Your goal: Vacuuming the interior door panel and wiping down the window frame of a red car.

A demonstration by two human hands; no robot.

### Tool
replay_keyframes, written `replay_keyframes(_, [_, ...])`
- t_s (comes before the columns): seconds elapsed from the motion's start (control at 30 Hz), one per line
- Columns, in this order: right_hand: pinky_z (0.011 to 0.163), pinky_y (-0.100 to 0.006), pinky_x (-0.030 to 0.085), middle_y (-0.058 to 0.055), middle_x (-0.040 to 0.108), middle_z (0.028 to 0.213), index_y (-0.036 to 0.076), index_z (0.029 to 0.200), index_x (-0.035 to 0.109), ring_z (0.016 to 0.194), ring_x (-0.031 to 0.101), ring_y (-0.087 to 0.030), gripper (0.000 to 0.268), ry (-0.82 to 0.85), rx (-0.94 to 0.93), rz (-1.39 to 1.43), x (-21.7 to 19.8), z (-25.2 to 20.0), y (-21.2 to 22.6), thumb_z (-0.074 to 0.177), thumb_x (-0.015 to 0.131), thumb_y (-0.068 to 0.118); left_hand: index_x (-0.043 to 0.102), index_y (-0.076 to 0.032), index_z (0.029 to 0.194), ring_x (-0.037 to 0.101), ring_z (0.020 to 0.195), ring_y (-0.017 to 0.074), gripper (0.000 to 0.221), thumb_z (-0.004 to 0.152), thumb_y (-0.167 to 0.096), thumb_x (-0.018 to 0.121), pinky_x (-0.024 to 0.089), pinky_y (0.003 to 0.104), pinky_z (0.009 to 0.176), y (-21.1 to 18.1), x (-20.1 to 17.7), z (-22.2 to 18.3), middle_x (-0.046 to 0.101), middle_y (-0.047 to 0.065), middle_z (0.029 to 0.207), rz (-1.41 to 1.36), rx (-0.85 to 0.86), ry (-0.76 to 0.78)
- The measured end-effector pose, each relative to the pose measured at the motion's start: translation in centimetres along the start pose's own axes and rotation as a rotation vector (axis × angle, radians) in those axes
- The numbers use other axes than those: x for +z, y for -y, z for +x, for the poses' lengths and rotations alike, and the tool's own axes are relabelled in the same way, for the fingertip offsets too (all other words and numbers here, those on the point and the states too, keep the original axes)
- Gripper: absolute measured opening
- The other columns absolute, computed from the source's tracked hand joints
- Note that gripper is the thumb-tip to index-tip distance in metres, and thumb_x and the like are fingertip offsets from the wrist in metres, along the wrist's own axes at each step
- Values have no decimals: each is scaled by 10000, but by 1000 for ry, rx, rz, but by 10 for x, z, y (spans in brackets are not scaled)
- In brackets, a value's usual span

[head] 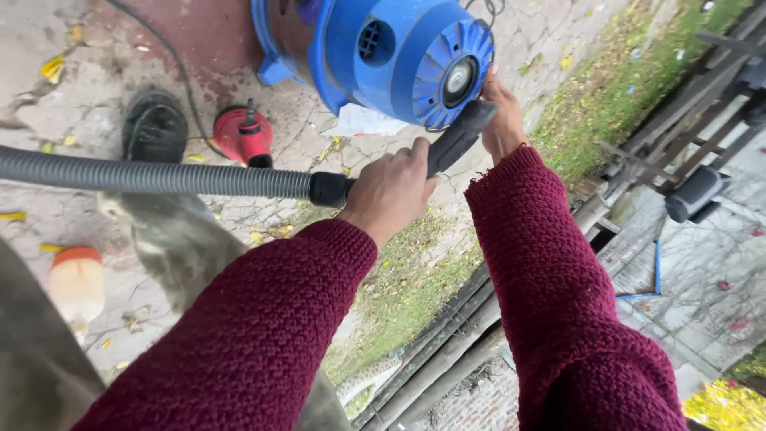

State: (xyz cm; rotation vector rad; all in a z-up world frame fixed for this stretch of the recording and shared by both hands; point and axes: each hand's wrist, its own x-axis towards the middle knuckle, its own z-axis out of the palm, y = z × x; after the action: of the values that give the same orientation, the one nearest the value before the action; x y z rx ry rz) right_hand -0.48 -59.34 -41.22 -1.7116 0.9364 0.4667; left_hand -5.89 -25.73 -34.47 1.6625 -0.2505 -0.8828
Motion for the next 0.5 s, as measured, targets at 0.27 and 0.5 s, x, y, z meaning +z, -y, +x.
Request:
replay_keyframes(0.27, [697, -276, 526, -8, 746, 945, 42, 1165, 734, 814, 644, -112, 439, -335, -77, -215, -11, 16, -14, 965, 730, 432, 505, 15, 1189, 715, 813, 375, 432, 949, -295, 685, 566, 504, 710, 8, 1, -4, 699, 201, 892, 10, -28, -88])
replay_keyframes(0.5, [990, -306, 493, -85, 655, 1229, 6, 1342, 620, 1116, 595, -153, 294, -315, -777, -532, 103, -84, 73, 1143, 544, 210, 574, -37, 1065, 674, 894, 372, 312, 845, -205, 719, 486, 529, 797, 31, -17, -18, 690, 163, 897, 90, -32, -324])
